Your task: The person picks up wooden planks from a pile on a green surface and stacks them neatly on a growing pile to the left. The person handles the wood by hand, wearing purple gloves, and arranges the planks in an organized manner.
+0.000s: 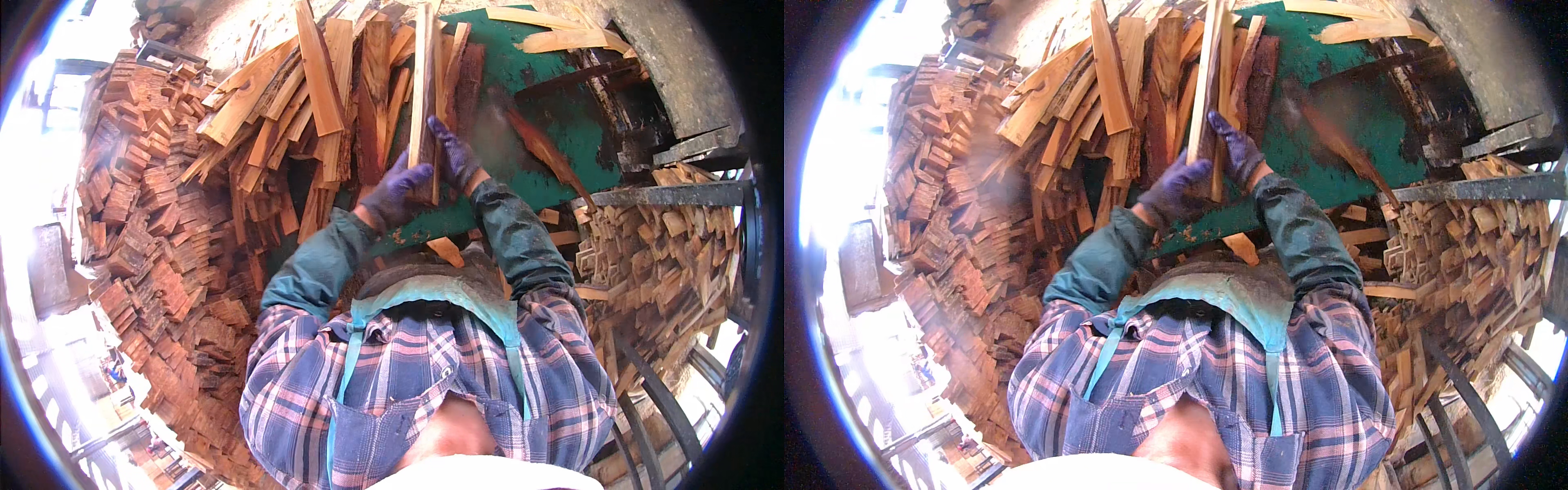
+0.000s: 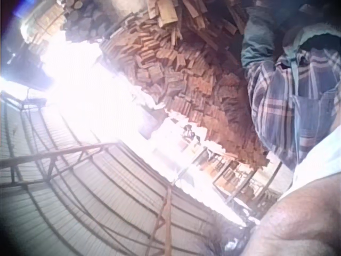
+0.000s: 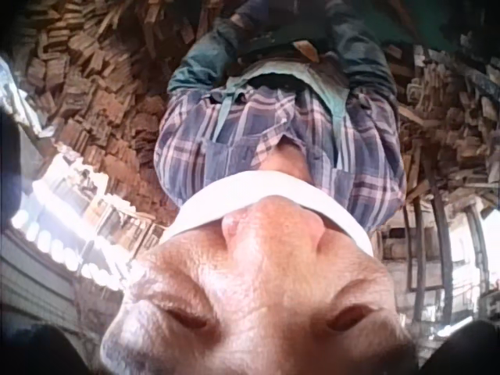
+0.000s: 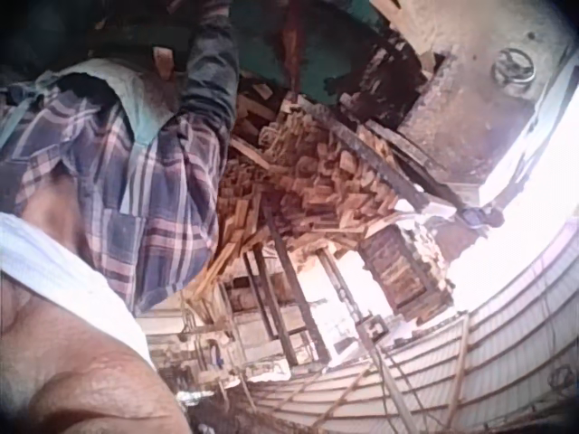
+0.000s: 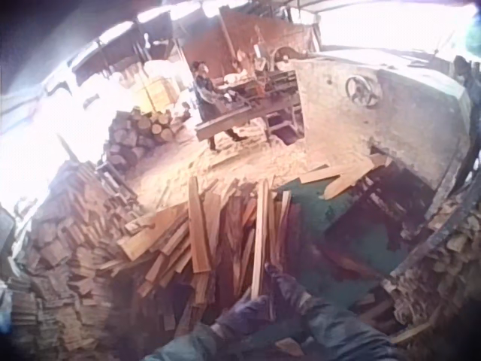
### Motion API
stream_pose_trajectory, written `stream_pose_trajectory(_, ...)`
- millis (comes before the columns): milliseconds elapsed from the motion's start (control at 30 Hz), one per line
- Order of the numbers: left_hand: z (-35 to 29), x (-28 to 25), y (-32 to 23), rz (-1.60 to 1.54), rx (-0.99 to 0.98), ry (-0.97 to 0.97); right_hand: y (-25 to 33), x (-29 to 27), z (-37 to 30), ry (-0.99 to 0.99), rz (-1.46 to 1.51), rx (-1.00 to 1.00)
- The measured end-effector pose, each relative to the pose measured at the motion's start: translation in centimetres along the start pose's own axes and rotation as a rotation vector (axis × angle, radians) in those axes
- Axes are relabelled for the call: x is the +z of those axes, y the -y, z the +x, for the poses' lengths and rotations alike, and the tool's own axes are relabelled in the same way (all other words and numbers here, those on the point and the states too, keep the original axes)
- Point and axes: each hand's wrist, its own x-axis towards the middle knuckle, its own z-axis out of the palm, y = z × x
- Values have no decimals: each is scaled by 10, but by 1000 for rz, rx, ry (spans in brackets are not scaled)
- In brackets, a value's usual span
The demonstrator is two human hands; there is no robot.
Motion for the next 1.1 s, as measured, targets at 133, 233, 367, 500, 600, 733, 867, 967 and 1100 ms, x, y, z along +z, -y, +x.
stream_pose_trajectory(133,26,-12,71,239,-86,-90,-20,-61,-20,-172,-269,62)
stream_pose_trajectory(233,36,-16,98,337,-133,-119,-24,-87,-29,-280,-448,39)
stream_pose_trajectory(367,38,-23,93,444,-133,-265,2,-97,-56,-517,-779,-74)
stream_pose_trajectory(500,37,-47,78,200,-240,-244,33,-109,-115,-329,-323,-139)
stream_pose_trajectory(600,46,-63,87,92,-257,-128,46,-116,-161,-269,-517,-414)
stream_pose_trajectory(733,75,-74,123,15,-290,71,45,-114,-232,-523,-1258,-845)
stream_pose_trajectory(867,109,-75,150,99,-198,-106,42,-111,-306,-577,-328,-945)
stream_pose_trajectory(967,117,-71,152,174,-206,-186,64,-112,-356,-363,-304,-1467)
stream_pose_trajectory(1100,118,-46,145,141,-232,-211,165,-140,-445,-1033,-614,-1609)
